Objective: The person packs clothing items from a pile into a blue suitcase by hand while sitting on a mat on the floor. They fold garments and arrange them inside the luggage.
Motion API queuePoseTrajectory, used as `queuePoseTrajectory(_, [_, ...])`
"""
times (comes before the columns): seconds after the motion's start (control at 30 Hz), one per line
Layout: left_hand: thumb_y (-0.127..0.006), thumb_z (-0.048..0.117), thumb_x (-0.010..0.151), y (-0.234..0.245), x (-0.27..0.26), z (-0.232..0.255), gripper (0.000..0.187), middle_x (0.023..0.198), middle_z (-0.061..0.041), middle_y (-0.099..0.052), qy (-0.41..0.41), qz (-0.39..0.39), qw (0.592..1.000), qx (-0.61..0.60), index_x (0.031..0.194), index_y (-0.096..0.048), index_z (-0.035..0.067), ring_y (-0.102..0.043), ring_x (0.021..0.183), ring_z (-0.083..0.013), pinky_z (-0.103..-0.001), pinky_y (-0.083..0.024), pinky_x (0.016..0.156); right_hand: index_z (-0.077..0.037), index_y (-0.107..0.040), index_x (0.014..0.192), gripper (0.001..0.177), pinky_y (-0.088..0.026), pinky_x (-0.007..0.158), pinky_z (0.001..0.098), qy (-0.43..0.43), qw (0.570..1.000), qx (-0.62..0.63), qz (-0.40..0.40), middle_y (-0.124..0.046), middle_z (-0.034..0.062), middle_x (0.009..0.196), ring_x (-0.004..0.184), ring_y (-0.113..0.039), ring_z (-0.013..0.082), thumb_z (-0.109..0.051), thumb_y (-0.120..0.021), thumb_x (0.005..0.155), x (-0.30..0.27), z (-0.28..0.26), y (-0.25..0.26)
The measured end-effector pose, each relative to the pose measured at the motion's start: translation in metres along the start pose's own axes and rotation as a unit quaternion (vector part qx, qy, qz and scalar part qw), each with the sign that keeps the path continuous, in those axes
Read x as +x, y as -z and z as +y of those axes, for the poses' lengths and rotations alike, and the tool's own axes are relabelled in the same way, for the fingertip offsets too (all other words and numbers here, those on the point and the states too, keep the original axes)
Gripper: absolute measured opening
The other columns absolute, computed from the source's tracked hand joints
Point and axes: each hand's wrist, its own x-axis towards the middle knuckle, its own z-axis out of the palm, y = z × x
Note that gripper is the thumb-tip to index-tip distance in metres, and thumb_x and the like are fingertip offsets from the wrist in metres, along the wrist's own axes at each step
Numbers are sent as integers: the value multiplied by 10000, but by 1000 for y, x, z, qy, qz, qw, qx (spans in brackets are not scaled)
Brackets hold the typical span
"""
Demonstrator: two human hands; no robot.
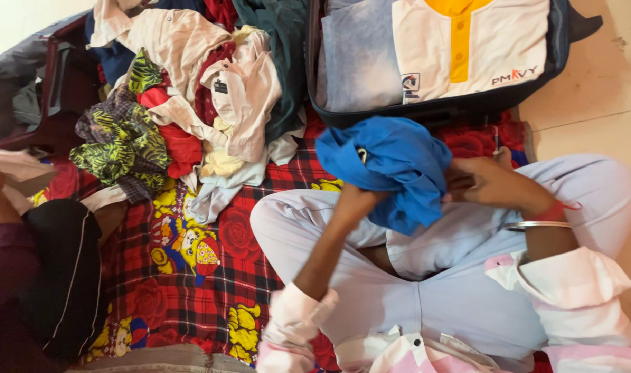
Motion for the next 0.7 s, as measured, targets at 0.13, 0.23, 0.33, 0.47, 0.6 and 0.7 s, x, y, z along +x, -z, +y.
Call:
queuePoseTrajectory(0.13, [-803,122,790,78,46,43,386,1095,-129,-761,-91,130,940,302,1154,-710,33,-721,996,-245,-369,-579,874,-26,-609,1334,494,-576,962,354,59,997,8,48,-718,93,1262,1134,-708,196,-50,-687,846,-7,-32,-3])
queuePoseTrajectory(0.23, [-789,164,826,167,117,104,315,1042,-140,-781,-257,200,869,373,1103,-728,28,-753,945,-278,-388,-588,844,-37,-608,1334,475,-553,983,345,46,995,-6,90,-722,91,1255,1142,-689,181,-94,-708,873,-4,-36,-5])
queuePoseTrajectory(0.33, [-775,206,862,257,187,170,266,989,-151,-801,-386,257,779,422,1052,-745,22,-784,893,-311,-407,-597,815,-31,-613,1341,462,-538,983,345,59,995,24,72,-723,102,1236,1137,-677,185,-106,-692,892,2,-24,-8])
queuePoseTrajectory(0.47, [-877,313,809,338,217,160,513,1078,-237,-754,-285,448,693,487,1145,-661,-9,-722,988,-418,-478,-567,885,-33,-596,1341,450,-550,975,328,64,995,49,53,-720,85,1224,1126,-687,170,-133,-672,909,7,-14,-6])
queuePoseTrajectory(0.6, [-888,349,758,352,225,63,820,1285,-352,-593,-148,472,702,513,1343,-481,-55,-588,1181,-498,-512,-483,1011,-24,-613,1324,433,-547,921,331,61,994,20,83,-728,95,1188,1118,-673,159,-146,-688,915,5,-11,-10])
queuePoseTrajectory(0.7, [-870,268,753,338,204,-3,929,1452,-309,-519,-158,306,785,514,1493,-406,-50,-522,1350,-478,-490,-442,1131,-31,-610,1333,431,-542,957,312,72,995,33,58,-726,91,1187,1106,-678,160,-154,-680,926,10,-9,-9])
